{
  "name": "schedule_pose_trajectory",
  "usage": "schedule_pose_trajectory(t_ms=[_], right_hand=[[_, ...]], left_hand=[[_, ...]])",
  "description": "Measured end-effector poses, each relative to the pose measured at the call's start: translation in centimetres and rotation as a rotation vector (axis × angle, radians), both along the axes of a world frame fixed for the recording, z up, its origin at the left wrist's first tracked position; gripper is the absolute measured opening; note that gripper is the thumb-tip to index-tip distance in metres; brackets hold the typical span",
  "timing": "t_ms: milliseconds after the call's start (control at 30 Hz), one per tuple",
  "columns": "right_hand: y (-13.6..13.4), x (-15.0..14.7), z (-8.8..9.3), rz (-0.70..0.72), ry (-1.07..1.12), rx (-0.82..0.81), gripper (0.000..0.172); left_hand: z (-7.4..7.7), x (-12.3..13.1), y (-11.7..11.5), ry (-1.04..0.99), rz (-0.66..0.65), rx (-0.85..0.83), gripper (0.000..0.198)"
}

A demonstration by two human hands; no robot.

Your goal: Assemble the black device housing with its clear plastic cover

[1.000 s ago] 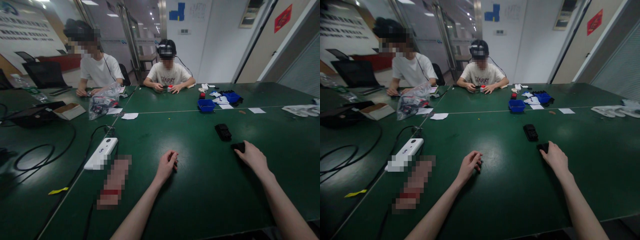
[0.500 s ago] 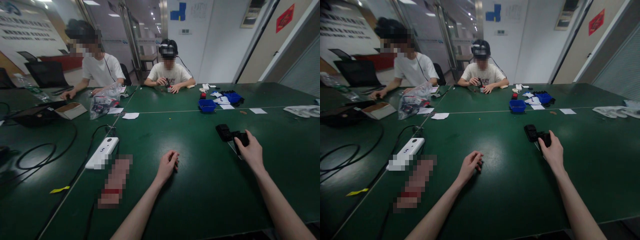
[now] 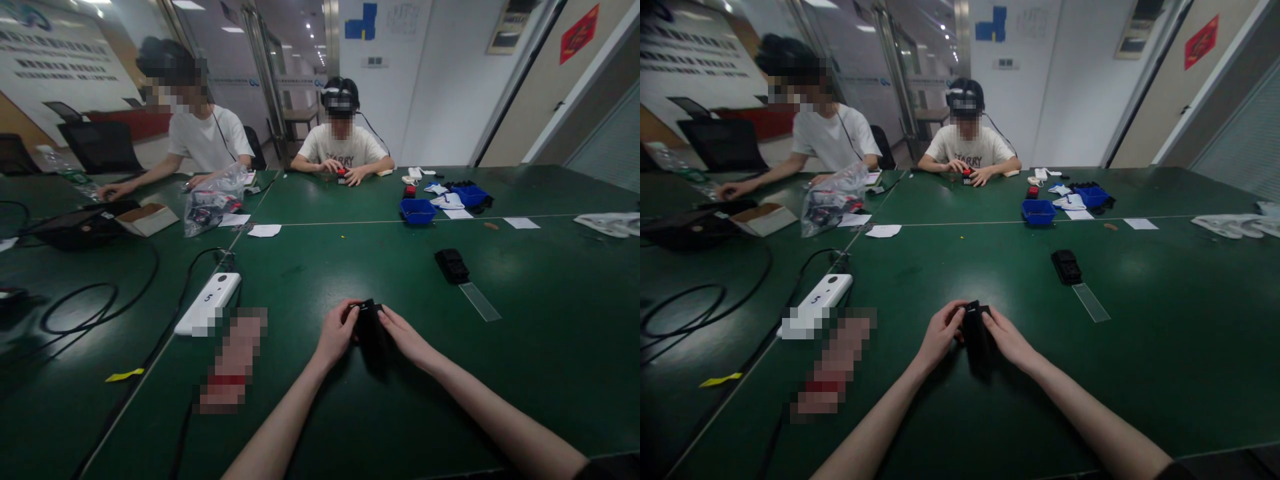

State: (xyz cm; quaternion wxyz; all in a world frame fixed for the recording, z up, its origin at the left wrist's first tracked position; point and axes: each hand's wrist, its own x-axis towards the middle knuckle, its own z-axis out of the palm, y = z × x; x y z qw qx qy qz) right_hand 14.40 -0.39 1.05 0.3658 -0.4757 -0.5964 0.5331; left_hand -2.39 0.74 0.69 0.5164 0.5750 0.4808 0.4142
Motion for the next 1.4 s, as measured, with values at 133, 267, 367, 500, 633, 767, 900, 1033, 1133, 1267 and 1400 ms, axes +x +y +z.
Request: schedule_pose_trajectory(t_ms=[133, 267, 367, 500, 633, 767, 900, 1033, 1133, 1267, 1400], right_hand=[[0.2, -0.3, -1.1, 0.037, -0.039, 0.025, 0.042], [0.7, 0.8, -0.9, 0.028, -0.058, -0.018, 0.038], [1.2, 2.6, 0.0, -0.043, -0.237, 0.084, 0.032], [2.2, 6.4, 1.5, -0.256, -0.652, 0.289, 0.031], [3.0, 10.7, 2.0, -0.512, -1.022, 0.281, 0.034], [3.0, 13.9, 1.3, -0.617, -1.325, 0.16, 0.046], [2.5, 14.5, 0.5, -0.566, -1.439, 0.012, 0.053], [2.0, 12.6, 0.2, -0.465, -1.453, 0.14, 0.042], [1.7, 10.0, 0.5, -0.368, -1.442, 0.231, 0.038], [1.3, 6.1, 1.4, -0.168, -1.404, 0.355, 0.04], [1.3, 3.3, 2.6, 0.028, -1.27, 0.354, 0.04]], left_hand=[[0.1, -0.2, 0.1, 0.052, 0.065, 0.06, 0.028], [0.0, -0.2, 0.3, 0.098, 0.091, 0.094, 0.024], [-0.3, -0.3, 0.4, 0.126, 0.083, 0.089, 0.026], [-0.4, -0.4, 0.4, 0.143, 0.071, 0.085, 0.028], [-0.2, -0.4, 0.4, 0.15, 0.079, 0.085, 0.029], [0.0, -0.3, 0.2, 0.087, 0.062, 0.007, 0.034], [0.0, -0.3, 0.2, 0.054, 0.064, -0.036, 0.036], [-0.2, -0.3, 0.3, 0.062, 0.067, -0.038, 0.036], [-0.3, -0.3, 0.3, 0.066, 0.07, -0.038, 0.036], [-0.2, -0.3, 0.3, 0.081, 0.07, -0.037, 0.035], [-0.1, -0.2, 0.3, 0.069, 0.077, -0.042, 0.034]])
